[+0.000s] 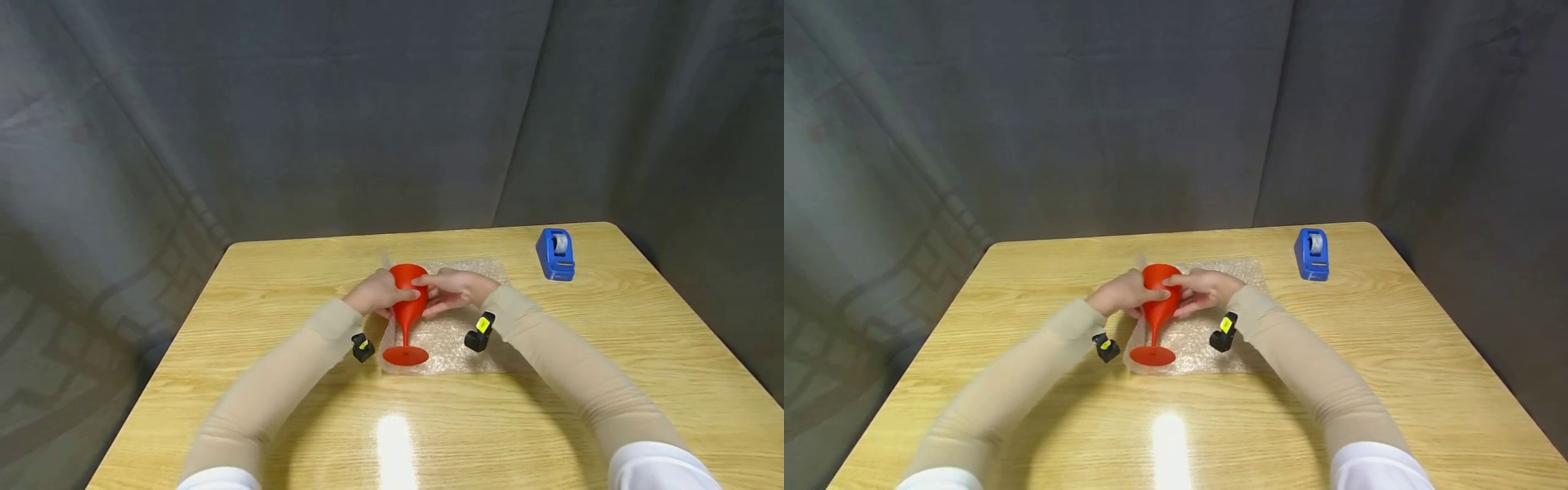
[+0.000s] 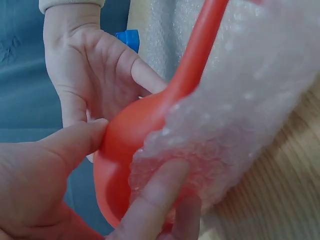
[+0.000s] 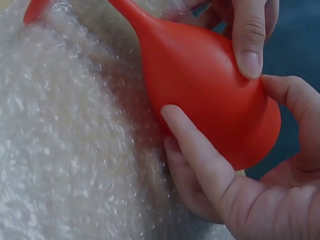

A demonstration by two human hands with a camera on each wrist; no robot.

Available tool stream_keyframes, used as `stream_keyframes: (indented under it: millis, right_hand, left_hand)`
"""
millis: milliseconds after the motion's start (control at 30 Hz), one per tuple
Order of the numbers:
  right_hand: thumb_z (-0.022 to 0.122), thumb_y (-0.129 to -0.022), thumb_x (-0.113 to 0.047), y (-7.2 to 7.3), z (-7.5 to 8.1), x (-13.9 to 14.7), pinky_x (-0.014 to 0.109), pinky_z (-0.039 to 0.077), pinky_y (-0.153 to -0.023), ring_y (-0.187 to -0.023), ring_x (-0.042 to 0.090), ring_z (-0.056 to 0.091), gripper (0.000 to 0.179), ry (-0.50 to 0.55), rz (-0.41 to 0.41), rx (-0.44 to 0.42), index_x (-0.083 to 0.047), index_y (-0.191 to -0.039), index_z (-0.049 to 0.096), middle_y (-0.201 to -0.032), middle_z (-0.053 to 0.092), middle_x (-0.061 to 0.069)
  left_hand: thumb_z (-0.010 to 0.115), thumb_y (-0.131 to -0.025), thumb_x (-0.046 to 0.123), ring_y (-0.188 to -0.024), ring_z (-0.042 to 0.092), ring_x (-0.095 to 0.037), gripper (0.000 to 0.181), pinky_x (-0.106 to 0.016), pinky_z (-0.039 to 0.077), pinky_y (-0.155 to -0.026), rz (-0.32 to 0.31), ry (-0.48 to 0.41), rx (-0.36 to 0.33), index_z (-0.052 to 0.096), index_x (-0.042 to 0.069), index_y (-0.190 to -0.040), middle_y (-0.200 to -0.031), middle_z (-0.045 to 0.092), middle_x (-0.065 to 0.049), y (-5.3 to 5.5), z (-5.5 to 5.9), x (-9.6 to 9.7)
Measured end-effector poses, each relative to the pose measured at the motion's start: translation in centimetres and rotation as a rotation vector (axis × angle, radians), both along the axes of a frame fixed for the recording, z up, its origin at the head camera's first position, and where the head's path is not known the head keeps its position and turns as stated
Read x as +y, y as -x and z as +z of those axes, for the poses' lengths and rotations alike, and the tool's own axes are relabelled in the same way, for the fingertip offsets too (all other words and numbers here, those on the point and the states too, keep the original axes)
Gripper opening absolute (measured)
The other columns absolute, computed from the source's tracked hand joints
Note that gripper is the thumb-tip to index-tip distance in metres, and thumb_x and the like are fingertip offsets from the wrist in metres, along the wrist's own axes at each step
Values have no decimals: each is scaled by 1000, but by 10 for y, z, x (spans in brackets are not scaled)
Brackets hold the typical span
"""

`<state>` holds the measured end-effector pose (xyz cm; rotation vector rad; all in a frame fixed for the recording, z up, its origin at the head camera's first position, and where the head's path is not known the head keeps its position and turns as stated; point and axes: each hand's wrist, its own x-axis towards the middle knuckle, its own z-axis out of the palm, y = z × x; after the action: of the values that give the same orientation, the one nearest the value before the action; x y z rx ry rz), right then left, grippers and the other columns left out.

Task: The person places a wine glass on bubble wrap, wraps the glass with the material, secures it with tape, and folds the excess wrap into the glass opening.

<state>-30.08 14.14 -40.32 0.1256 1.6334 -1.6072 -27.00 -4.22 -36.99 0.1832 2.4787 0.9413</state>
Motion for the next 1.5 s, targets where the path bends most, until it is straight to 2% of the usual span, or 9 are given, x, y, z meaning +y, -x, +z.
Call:
stream_keyframes:
  millis: [167, 333, 433, 700, 900, 1067, 1233, 1367, 1500]
  right_hand:
    - [53, -97, -25, -3, 3, 4, 37, 58, -84, -90, 26, 61, 46, -56, 21, 46, 5, -130, 41, -109, 57, 17]
    - [58, -93, -35, -13, 17, 0, 35, 58, -83, -68, 16, 52, 42, -364, 36, 261, 0, -106, 41, -79, 45, 7]
    - [59, -93, -38, -17, 25, -4, 35, 58, -83, -64, 15, 46, 43, -451, 45, 340, -1, -102, 39, -77, 38, 6]
    - [64, -90, -41, -20, 24, -15, 29, 59, -69, -60, 15, 59, 53, -389, -4, 269, 3, -114, 46, -88, 51, 8]
    - [68, -88, -37, -18, 22, -21, 24, 58, -60, -59, 15, 59, 63, -396, -62, 241, 5, -126, 40, -97, 52, 10]
    - [67, -89, -36, -18, 22, -22, 25, 58, -62, -66, 16, 60, 61, -385, -61, 228, 4, -127, 42, -96, 56, 10]
    - [65, -90, -34, -19, 19, -22, 28, 59, -70, -74, 17, 61, 57, -344, -55, 218, 3, -128, 45, -96, 60, 9]
    - [65, -89, -33, -19, 17, -21, 30, 60, -71, -77, 19, 60, 59, -322, -59, 216, 5, -129, 43, -103, 55, 11]
    - [64, -90, -33, -19, 15, -19, 29, 60, -71, -78, 19, 59, 58, -298, -50, 209, 5, -129, 42, -109, 51, 13]
  left_hand:
    - [68, -90, 37, -53, 62, -16, 67, -26, 58, -59, -13, 105, 43, 41, -10, -129, -123, 45, -22, 0, 3, 9]
    - [67, -89, 39, -52, 61, -16, 60, -24, 57, -56, -11, 150, 52, 49, -8, -121, -126, 44, -20, 0, 3, 12]
    - [67, -89, 40, -53, 61, -16, 57, -22, 55, -54, -9, 162, 54, 52, -7, -118, -128, 44, -20, 1, 3, 13]
    - [66, -90, 42, -55, 63, -16, 61, -23, 56, -56, -32, 194, 60, 49, -8, -122, -128, 43, -22, -1, 4, 15]
    - [65, -90, 43, -54, 63, -15, 58, -22, 56, -57, -50, 213, 72, 54, -6, -118, -125, 45, -22, -2, 5, 14]
    - [68, -89, 41, -57, 63, -16, 51, -23, 56, -58, -74, 90, 31, 58, -1, -116, -107, 58, -17, -1, 6, 6]
    - [64, -93, 27, -71, 59, -18, 43, -29, 59, -67, -81, -180, -184, 53, 1, -125, -101, 63, -10, 4, 11, -9]
    - [46, -96, 7, -69, 61, -21, 26, -32, 60, -71, -16, -281, -323, 52, -9, -117, -93, 58, -15, 11, 15, -18]
    - [37, -94, -7, -66, 63, -20, 21, -29, 60, -69, 61, -320, -355, 54, -11, -105, -87, 57, -16, 15, 11, -23]
